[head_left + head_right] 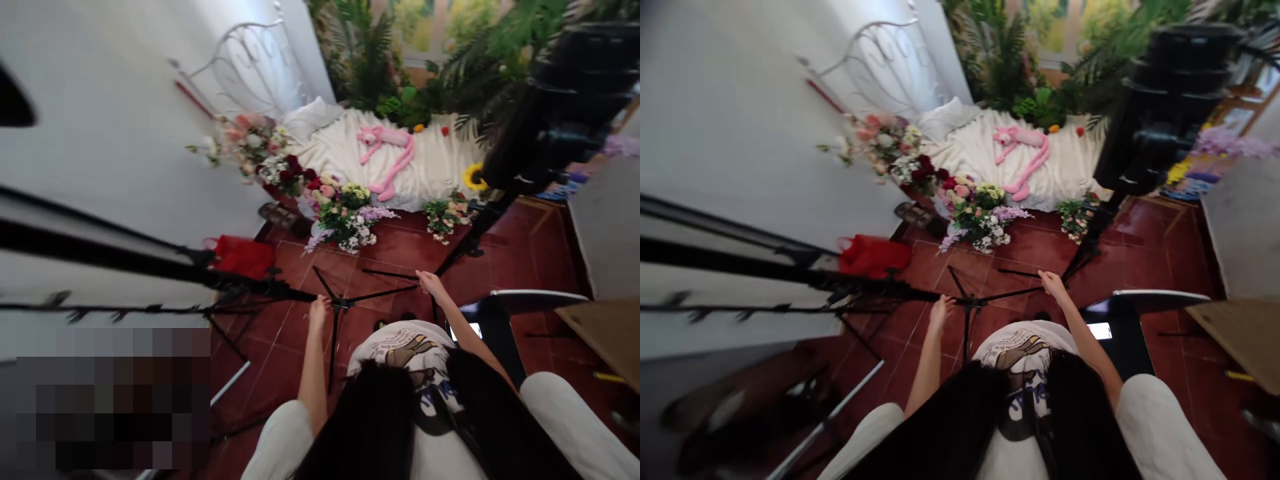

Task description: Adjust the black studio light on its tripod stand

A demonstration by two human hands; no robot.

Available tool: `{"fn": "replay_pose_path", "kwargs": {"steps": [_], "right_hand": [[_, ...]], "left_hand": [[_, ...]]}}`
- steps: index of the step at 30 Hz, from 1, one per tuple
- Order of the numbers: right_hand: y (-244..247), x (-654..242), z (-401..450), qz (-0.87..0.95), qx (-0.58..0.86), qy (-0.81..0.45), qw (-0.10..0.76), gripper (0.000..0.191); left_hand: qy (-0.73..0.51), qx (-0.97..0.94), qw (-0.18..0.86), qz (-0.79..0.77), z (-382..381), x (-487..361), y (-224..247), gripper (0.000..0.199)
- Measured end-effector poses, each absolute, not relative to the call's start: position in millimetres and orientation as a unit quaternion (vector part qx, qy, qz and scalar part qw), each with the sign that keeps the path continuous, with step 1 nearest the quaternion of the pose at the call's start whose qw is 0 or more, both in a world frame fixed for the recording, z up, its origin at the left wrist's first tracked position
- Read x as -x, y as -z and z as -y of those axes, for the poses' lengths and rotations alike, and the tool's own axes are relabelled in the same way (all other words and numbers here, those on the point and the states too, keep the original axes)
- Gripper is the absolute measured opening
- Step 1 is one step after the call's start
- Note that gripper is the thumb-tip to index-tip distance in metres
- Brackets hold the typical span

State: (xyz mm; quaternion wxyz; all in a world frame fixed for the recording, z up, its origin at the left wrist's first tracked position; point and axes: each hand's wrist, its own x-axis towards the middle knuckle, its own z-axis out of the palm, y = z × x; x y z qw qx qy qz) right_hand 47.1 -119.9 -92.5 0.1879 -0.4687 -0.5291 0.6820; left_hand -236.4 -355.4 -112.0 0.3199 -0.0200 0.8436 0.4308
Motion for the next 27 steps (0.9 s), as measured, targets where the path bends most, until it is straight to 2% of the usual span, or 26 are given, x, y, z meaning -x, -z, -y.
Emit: {"fn": "replay_pose_path", "kwargs": {"steps": [4, 7, 10, 14, 17, 18, 23, 25, 27], "right_hand": [[98, -16, 116, 0.585, 0.426, -0.678, 0.127, 0.070], [98, 16, 116, 0.617, 0.389, -0.680, 0.079, 0.069], [91, 55, 121, 0.657, 0.337, -0.674, 0.030, 0.061], [64, 121, 132, 0.761, 0.221, -0.609, -0.017, 0.038], [33, 183, 148, 0.851, 0.095, -0.516, 0.011, 0.016], [21, 204, 154, 0.879, 0.044, -0.475, 0.013, 0.015], [-31, 294, 190, 0.968, -0.113, -0.225, -0.005, 0.056], [-44, 317, 202, 0.980, -0.136, -0.135, -0.049, 0.054], [-53, 333, 211, 0.982, -0.153, -0.075, -0.082, 0.044]], "left_hand": [[-0.446, 0.094, 0.035, -0.889, 419, 284, 83, 0.036], [-0.567, 0.023, -0.063, -0.821, 424, 297, 59, 0.043], [-0.635, -0.048, -0.093, -0.766, 397, 302, 40, 0.061], [-0.709, -0.058, -0.071, -0.699, 358, 309, 28, 0.080], [-0.744, -0.026, -0.053, -0.666, 351, 309, 27, 0.082], [-0.749, -0.021, -0.053, -0.660, 352, 308, 26, 0.079], [-0.755, -0.018, -0.080, -0.651, 357, 305, 23, 0.059], [-0.753, -0.011, -0.090, -0.651, 356, 305, 21, 0.055], [-0.752, -0.001, -0.090, -0.653, 355, 306, 19, 0.050]]}}
